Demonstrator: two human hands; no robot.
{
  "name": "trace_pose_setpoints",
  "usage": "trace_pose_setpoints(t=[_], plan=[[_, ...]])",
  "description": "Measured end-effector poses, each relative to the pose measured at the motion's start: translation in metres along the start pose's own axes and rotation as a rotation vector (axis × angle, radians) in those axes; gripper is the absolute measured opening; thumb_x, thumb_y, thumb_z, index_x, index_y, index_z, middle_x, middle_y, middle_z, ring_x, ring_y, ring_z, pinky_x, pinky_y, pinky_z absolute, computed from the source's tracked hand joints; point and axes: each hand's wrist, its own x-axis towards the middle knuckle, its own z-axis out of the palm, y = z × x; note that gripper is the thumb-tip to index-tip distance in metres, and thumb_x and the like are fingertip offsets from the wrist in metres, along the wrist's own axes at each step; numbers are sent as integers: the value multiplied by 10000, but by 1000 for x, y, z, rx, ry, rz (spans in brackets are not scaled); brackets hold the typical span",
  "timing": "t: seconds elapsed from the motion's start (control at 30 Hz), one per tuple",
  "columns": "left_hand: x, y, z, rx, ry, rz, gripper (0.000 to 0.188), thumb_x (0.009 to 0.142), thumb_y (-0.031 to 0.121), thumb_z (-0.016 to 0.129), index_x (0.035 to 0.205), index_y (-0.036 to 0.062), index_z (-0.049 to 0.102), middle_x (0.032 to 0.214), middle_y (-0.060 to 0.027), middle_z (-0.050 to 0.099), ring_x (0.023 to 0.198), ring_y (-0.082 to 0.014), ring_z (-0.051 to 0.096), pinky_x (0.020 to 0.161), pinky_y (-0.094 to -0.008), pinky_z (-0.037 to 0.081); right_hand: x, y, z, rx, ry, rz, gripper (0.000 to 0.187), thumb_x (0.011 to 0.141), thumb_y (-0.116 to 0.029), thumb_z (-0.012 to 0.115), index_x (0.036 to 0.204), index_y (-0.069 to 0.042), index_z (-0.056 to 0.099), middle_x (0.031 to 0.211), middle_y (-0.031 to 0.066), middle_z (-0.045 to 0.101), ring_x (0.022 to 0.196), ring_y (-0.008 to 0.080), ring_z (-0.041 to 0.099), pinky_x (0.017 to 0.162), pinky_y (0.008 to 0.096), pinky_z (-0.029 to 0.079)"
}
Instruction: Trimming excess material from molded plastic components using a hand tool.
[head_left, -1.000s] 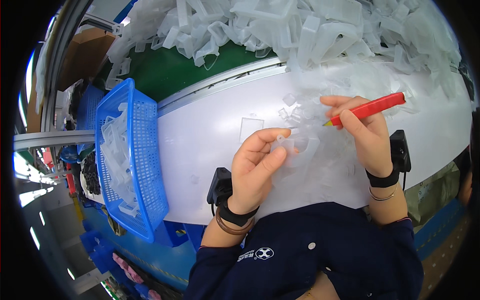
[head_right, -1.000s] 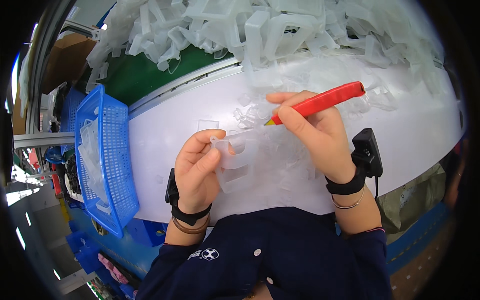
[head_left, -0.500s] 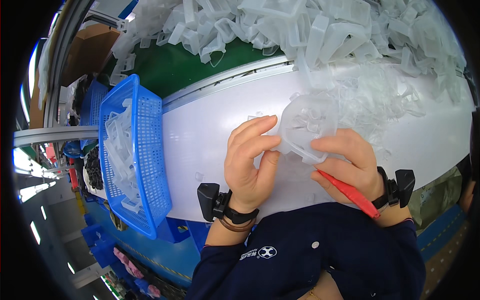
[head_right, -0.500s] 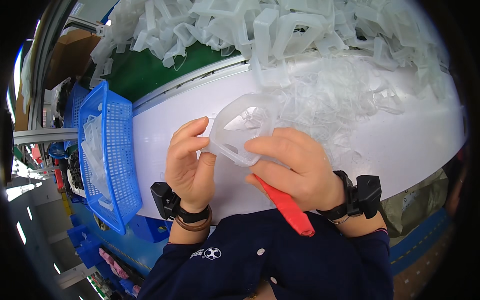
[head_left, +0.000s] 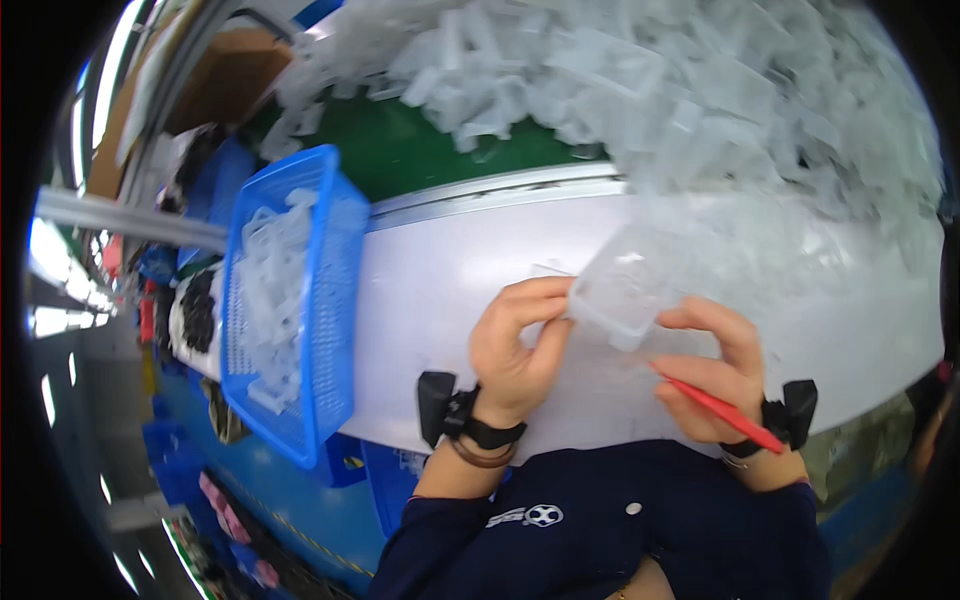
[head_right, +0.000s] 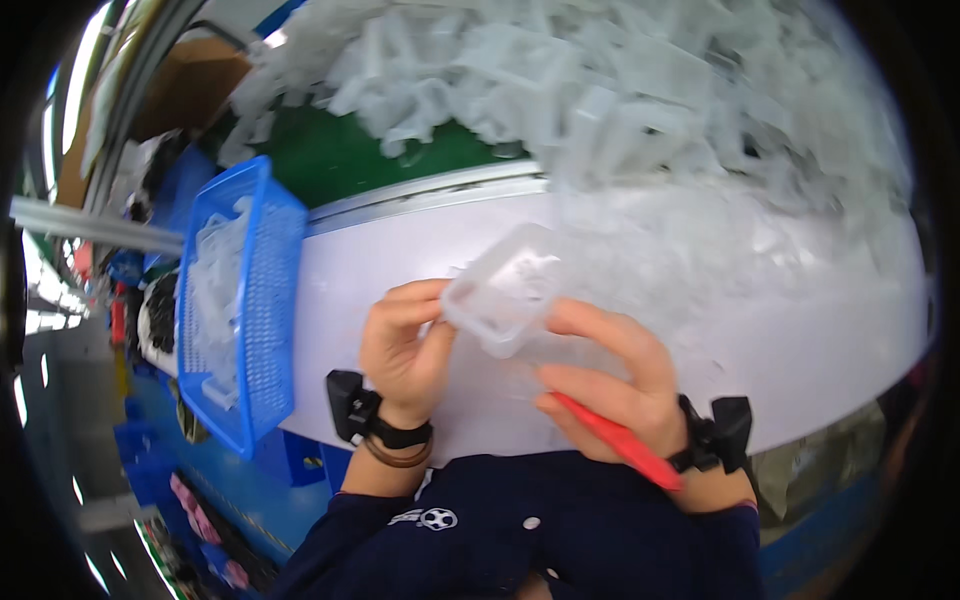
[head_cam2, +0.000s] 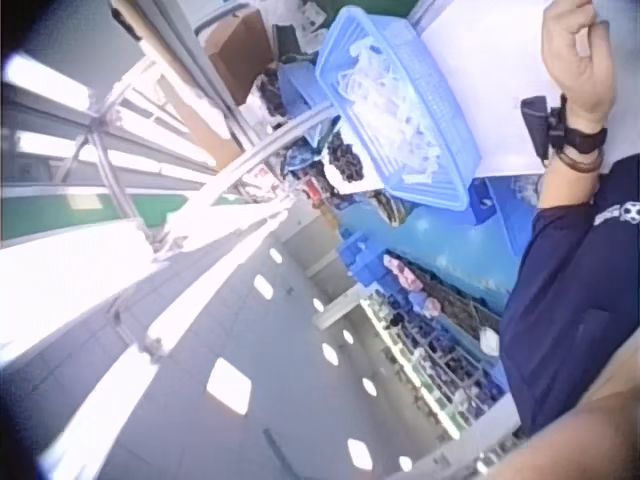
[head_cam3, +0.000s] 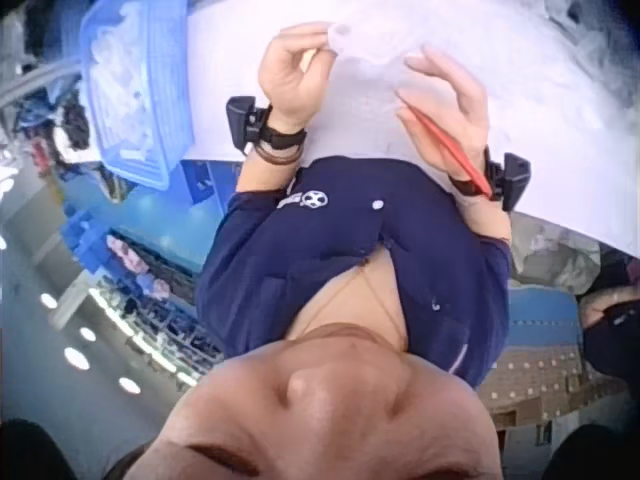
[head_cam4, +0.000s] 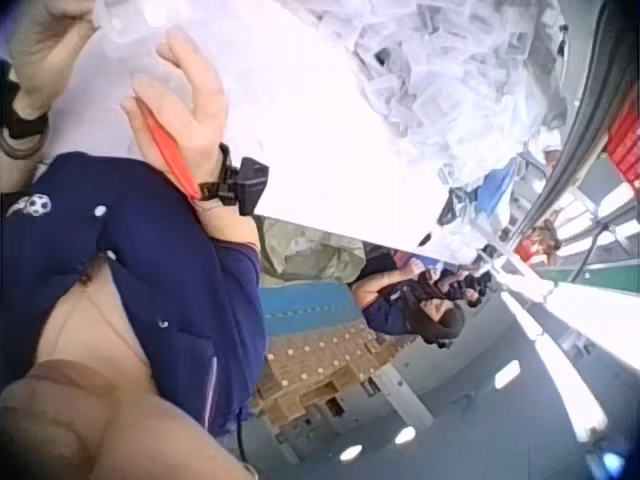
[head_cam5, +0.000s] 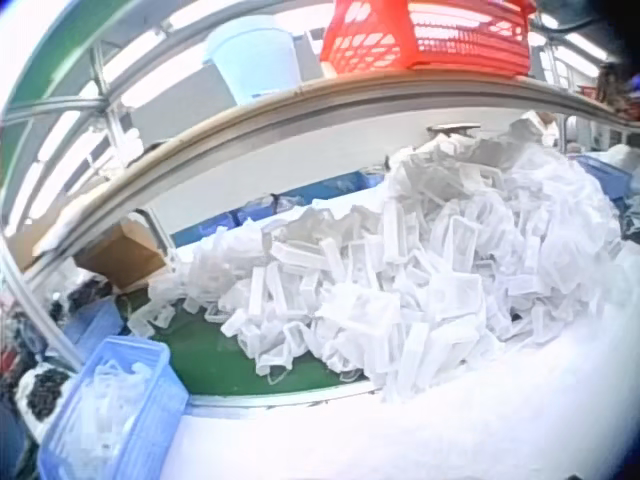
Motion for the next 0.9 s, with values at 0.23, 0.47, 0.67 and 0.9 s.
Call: trace_pose_setpoints(t=[0.23,0.47,0.67,0.9], plan=[[37,11,-54,-789,660,-166,111,874,93,503,944,7,493,1012,-99,567,908,-211,582,802,-283,502,-20,6,-8,62,157,254,137,798,-159,558,807,-23,575,1168,206,461,889,257,547,753,332,432],[39,-3,-93,-854,613,-298,185,878,91,499,1030,-14,509,962,-86,581,917,-171,562,802,-260,487,-9,7,-1,112,125,285,67,743,-30,591,803,-5,576,1096,177,509,879,243,553,758,335,444],[73,-33,-20,-257,-106,-532,199,869,104,514,1045,12,525,958,-65,579,883,-135,553,781,-249,450,-10,18,-2,202,198,333,82,729,-40,634,796,-11,597,996,155,565,831,230,569,718,300,456],[80,-70,80,72,-419,-483,450,788,116,615,1146,-86,433,802,-77,602,752,-110,557,672,-221,442,-13,26,-6,171,272,348,61,737,-35,621,789,-7,604,900,127,603,813,220,571,707,303,446]])
